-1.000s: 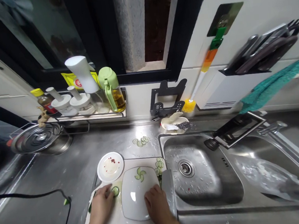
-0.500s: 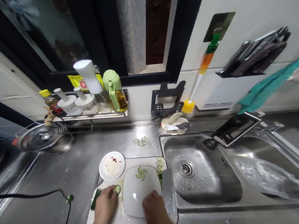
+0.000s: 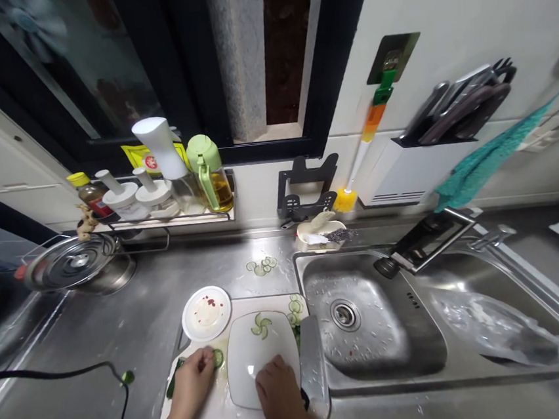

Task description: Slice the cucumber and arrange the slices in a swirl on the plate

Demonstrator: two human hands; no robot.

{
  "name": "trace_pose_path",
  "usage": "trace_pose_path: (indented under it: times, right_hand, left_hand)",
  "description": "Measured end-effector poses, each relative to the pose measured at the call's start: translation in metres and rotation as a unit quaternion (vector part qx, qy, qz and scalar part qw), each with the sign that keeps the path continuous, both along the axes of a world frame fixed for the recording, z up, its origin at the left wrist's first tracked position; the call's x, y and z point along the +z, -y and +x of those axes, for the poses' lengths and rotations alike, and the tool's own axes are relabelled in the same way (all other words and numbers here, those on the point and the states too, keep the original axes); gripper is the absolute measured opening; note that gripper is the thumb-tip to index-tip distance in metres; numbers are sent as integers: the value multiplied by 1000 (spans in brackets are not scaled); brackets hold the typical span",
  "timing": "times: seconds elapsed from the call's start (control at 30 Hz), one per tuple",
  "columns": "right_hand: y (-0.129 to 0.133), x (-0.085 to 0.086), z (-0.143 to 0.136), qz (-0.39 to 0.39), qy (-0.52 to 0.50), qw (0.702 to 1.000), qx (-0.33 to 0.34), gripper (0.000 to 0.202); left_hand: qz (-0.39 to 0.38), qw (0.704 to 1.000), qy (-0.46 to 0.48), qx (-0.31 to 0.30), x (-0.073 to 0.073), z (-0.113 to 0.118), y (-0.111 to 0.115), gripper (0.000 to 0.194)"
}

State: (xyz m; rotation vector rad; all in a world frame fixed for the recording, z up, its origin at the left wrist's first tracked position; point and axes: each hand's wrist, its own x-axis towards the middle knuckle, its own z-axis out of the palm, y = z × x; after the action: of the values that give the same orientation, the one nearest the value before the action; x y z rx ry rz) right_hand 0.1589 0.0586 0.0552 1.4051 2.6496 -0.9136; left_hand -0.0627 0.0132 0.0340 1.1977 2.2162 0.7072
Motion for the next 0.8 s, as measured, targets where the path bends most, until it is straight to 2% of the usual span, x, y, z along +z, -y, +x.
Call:
trace_pose_path:
  times: [0.1,0.23,0.4,0.5,0.63,0.73,0.8]
  right_hand:
    - [-1,-4,-6,-4,-33,999,-11,17]
    - [-9,-3,-16,-26,-120,992,-39,18]
    - [-24,3,-23,-75,-217,970,-82,41]
    - [-34,7,-21,-107,-217,963,-115,27]
    - [-43,16,-13,-124,-201,962,-136,9]
    - [-46,22,-6,-127,-202,961,-142,11]
    - [-47,26,-2,-128,-203,959,-152,12]
  left_hand:
    - [-10,999,45,-2,2,-3,1,19]
    - [2,992,128,-14,13,3,-3,21]
    - [20,965,260,-41,31,27,-18,21]
    - [15,944,327,-50,36,39,-29,22]
    - [0,915,402,-40,34,47,-40,30]
    - [-39,891,453,-9,29,53,-44,42]
    - [-77,857,507,41,24,60,-45,49]
